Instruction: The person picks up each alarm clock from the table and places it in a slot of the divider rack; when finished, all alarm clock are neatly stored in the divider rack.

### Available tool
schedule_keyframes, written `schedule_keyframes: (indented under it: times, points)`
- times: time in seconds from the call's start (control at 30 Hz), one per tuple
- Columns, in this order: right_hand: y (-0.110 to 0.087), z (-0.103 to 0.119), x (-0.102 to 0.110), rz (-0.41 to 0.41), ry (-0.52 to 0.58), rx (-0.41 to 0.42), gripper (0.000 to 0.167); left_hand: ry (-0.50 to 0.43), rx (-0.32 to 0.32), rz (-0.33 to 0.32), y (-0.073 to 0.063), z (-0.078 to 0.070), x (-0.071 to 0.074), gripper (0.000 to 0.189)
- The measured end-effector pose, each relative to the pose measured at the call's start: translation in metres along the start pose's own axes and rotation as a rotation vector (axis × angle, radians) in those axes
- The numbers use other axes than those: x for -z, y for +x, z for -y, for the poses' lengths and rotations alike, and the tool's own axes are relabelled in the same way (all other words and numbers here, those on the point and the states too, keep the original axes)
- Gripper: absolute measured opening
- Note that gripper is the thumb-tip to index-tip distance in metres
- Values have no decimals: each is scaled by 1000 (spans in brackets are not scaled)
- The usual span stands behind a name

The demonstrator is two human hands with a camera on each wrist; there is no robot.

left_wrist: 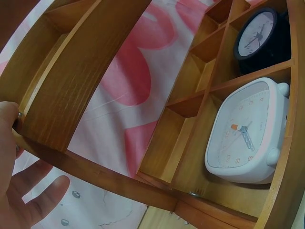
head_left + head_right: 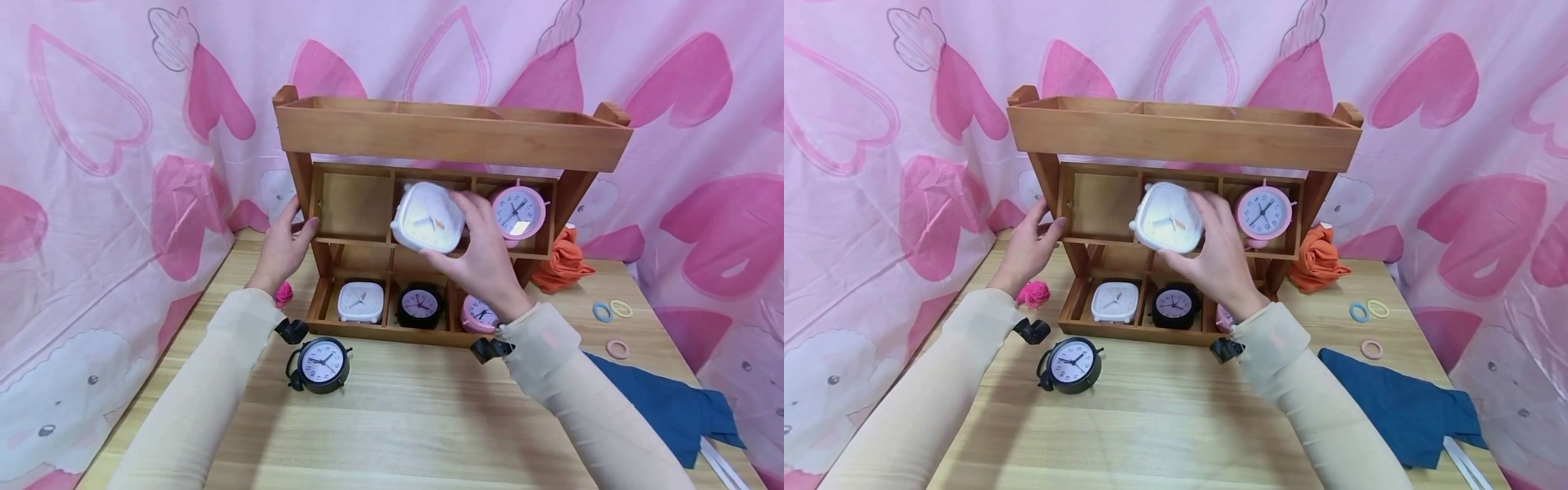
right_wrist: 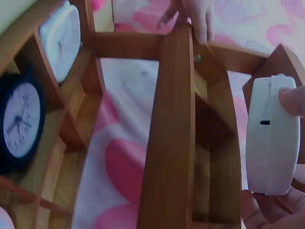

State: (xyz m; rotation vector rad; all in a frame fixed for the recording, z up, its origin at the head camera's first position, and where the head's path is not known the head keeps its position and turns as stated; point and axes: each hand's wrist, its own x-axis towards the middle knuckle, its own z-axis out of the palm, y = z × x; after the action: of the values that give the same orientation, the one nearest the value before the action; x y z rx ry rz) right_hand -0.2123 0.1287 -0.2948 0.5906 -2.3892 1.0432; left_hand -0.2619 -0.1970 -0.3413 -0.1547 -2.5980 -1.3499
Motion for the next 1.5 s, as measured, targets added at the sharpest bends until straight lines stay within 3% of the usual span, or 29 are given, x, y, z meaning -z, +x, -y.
schedule_keyframes:
  times: [0.33,0.6,0.8,1.03,1.23,1.37,1.5]
  points:
    - [23,-14,-2,-25,-66,1,87,4,-4,-1,0,0,0,59]
    - [24,-25,-17,38,-219,-60,86,8,-5,-4,0,2,-1,60]
    - [20,-28,-23,91,-314,-34,77,2,-10,-6,1,1,-1,59]
    - [13,-23,-21,62,-268,26,66,7,-22,-19,1,1,-1,59]
    - [-11,-8,-28,27,-199,188,64,11,-26,-21,1,1,0,59]
    - [-33,5,-40,104,-110,216,67,10,-28,-20,1,1,0,59]
    - [-54,16,-56,227,-50,161,71,6,-21,-17,1,1,-1,59]
